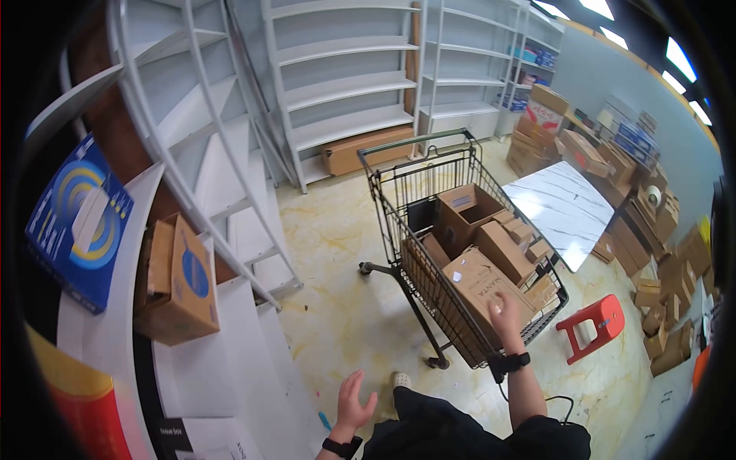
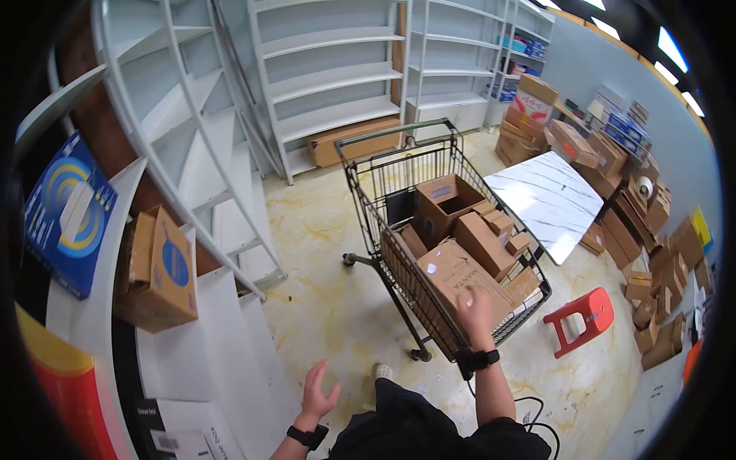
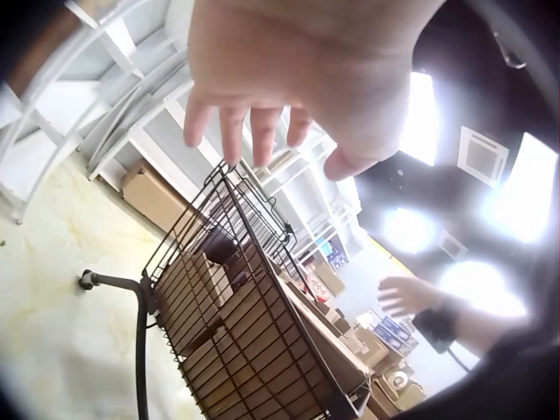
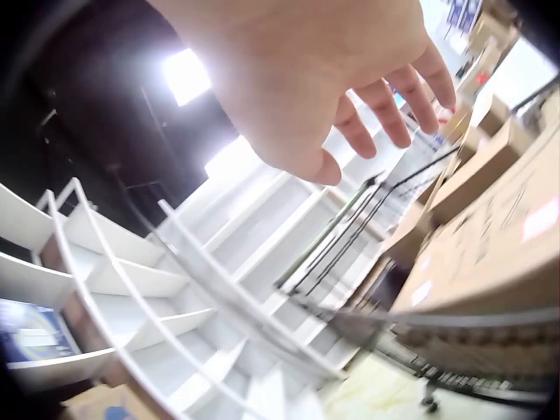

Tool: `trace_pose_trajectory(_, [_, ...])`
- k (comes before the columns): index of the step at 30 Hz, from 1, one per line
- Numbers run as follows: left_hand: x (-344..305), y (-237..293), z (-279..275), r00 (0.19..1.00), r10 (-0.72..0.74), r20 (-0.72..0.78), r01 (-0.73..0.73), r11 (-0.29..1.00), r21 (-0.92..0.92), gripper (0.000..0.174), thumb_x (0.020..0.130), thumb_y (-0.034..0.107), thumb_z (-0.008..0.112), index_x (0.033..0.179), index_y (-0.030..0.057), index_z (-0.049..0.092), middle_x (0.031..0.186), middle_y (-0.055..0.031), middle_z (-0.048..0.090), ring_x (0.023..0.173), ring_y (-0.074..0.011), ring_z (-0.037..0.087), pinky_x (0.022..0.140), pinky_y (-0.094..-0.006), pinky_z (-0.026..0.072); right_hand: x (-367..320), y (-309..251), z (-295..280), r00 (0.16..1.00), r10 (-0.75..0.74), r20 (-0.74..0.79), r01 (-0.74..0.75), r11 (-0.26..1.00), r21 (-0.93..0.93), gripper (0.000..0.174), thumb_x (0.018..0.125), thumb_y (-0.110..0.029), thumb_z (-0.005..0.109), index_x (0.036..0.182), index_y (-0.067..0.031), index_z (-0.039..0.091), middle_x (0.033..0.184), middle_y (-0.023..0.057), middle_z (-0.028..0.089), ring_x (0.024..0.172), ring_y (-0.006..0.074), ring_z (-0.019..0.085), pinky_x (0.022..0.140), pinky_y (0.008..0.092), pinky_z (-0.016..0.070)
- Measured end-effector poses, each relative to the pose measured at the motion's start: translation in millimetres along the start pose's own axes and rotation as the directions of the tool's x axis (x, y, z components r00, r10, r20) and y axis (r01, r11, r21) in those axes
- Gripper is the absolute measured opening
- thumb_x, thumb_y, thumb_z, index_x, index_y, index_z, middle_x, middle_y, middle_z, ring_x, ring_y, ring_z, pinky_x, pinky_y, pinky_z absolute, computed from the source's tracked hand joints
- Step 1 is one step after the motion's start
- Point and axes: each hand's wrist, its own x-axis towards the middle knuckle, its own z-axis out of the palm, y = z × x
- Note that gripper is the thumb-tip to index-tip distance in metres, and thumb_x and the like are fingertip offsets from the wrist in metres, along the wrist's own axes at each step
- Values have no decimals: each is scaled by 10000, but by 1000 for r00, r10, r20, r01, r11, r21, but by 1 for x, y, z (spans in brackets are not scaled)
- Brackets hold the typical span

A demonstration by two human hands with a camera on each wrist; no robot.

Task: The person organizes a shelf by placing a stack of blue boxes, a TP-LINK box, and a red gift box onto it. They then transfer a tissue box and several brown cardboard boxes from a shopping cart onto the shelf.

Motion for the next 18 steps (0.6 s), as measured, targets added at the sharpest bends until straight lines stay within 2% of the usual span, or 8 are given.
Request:
trace_pose_trajectory(4, [87,1,54,960,-18,278,36,998,-60,477,750,213,604,1177,36,486,1103,-171,544,1016,-326,513,868,-382,417,26,113,-37,889,353,-291,-441,830,-342,469,725,-215,604,1129,-6,491,1103,218,520,1007,365,503,878,418,396])
trace_pose_trajectory(6, [127,1,84,924,-25,380,58,996,-74,462,768,227,591,1187,63,487,1086,-161,555,995,-320,525,854,-378,428,26,141,-47,703,630,-330,-711,623,-326,538,766,-288,567,1203,-5,433,1126,229,492,1028,362,496,861,424,409])
trace_pose_trajectory(8, [160,0,116,836,-6,548,59,995,-79,456,798,258,560,1212,90,470,1139,-153,532,993,-315,529,841,-373,435,19,175,-40,502,791,-350,-863,431,-265,601,800,-344,521,1259,7,354,1132,253,491,1047,383,486,886,427,394])
trace_pose_trajectory(10, [189,5,143,781,-6,625,74,994,-84,500,798,275,558,1250,104,429,1199,-169,481,1006,-330,520,852,-376,430,6,229,-19,387,877,-285,-920,389,-50,594,839,-345,467,1269,32,305,1144,292,481,1070,410,467,890,432,389])
trace_pose_trajectory(11, [201,5,156,726,-6,688,97,991,-93,546,798,293,556,1288,118,389,1259,-186,430,1019,-345,511,863,-380,425,-10,277,1,375,883,-282,-925,378,-43,594,839,-345,467,1269,32,305,1144,292,481,1070,410,467,890,432,389])
trace_pose_trajectory(13, [219,-1,183,761,26,648,11,999,-52,593,796,298,557,1321,138,335,1311,-219,337,1047,-382,484,877,-395,416,-36,356,34,542,840,44,-833,529,166,561,862,-300,436,1268,46,265,1124,327,482,1057,435,469,881,436,390])
trace_pose_trajectory(14, [227,-7,196,802,58,594,-63,998,-13,643,793,304,559,1355,158,281,1363,-253,245,1075,-419,458,891,-410,406,-31,327,35,505,860,-74,-862,507,11,498,870,-264,419,1223,63,293,1077,337,502,1023,439,491,863,440,398])
trace_pose_trajectory(18, [272,-32,232,862,-5,507,-36,997,70,695,799,337,549,1383,183,207,1379,-312,113,1124,-484,387,911,-444,385,-36,318,30,494,868,-43,-864,496,87,407,840,-164,429,1168,57,333,1039,329,525,983,435,519,846,447,403])
